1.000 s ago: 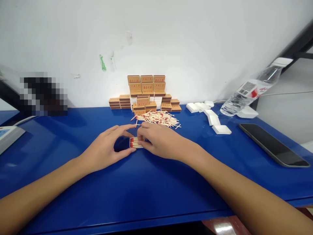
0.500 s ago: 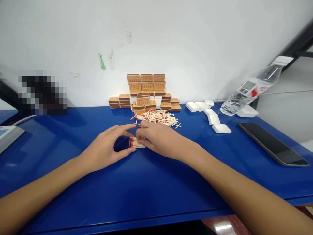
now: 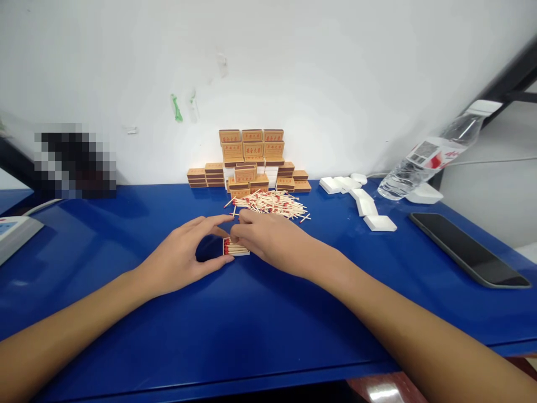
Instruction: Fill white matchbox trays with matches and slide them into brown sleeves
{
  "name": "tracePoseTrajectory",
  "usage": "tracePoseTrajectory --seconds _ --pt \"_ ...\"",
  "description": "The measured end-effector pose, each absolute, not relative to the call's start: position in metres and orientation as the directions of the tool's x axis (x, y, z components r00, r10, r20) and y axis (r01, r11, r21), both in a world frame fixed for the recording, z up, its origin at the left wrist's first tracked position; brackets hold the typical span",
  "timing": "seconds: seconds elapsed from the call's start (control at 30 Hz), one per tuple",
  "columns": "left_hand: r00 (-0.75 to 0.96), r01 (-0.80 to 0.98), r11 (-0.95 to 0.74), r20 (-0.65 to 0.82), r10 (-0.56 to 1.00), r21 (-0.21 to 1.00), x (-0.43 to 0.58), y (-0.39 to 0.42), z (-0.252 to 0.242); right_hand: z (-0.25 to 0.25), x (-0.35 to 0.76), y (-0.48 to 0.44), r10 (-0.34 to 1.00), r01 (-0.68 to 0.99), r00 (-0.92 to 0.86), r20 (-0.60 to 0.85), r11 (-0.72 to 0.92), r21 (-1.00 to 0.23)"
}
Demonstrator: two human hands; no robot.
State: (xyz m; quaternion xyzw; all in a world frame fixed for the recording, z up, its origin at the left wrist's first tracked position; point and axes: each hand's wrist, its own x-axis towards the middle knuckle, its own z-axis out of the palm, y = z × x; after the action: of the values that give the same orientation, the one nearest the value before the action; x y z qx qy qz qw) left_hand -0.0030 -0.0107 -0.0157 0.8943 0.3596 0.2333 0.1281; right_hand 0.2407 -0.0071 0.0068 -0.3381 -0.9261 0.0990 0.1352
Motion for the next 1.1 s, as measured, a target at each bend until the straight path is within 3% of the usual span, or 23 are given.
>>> tracePoseTrajectory --seconds 0.23,0.4,0.47,0.53,0.6,0.93,1.1 --pt "0.596 0.581 -0.693 0.356 0.719 0.427 -0.004 -0.01 -0.016 0.01 0.261 0.01 0.712 0.705 -0.621 0.327 0.69 -0.164" --pt "0.574 0.582 -0.673 0.355 0.738 0.457 -0.007 -0.006 -0.02 0.025 0.303 0.04 0.876 0.93 -0.283 0.39 0.35 -0.111" --pt "0.559 0.585 -0.657 0.352 0.751 0.475 -0.008 -0.005 -0.021 0.029 0.32 0.052 0.925 0.964 -0.089 0.37 0.173 -0.201" --pt "0.542 0.584 -0.652 0.365 0.757 0.484 -0.008 -0.005 -0.022 0.03 0.331 0.063 0.952 0.923 0.094 0.291 0.025 -0.383" --pt "0.547 0.58 -0.657 0.367 0.752 0.482 -0.008 -0.006 -0.022 0.027 0.334 0.074 0.956 0.879 0.173 0.236 -0.042 -0.475" --pt "0.567 0.584 -0.689 0.392 0.725 0.43 -0.009 -0.004 -0.025 0.005 0.318 0.096 0.942 0.736 0.326 0.081 -0.2 -0.647" --pt "0.583 0.542 -0.752 0.476 0.659 0.377 -0.009 -0.001 -0.022 0.012 0.322 0.09 0.923 0.668 0.385 0.01 -0.271 -0.693"
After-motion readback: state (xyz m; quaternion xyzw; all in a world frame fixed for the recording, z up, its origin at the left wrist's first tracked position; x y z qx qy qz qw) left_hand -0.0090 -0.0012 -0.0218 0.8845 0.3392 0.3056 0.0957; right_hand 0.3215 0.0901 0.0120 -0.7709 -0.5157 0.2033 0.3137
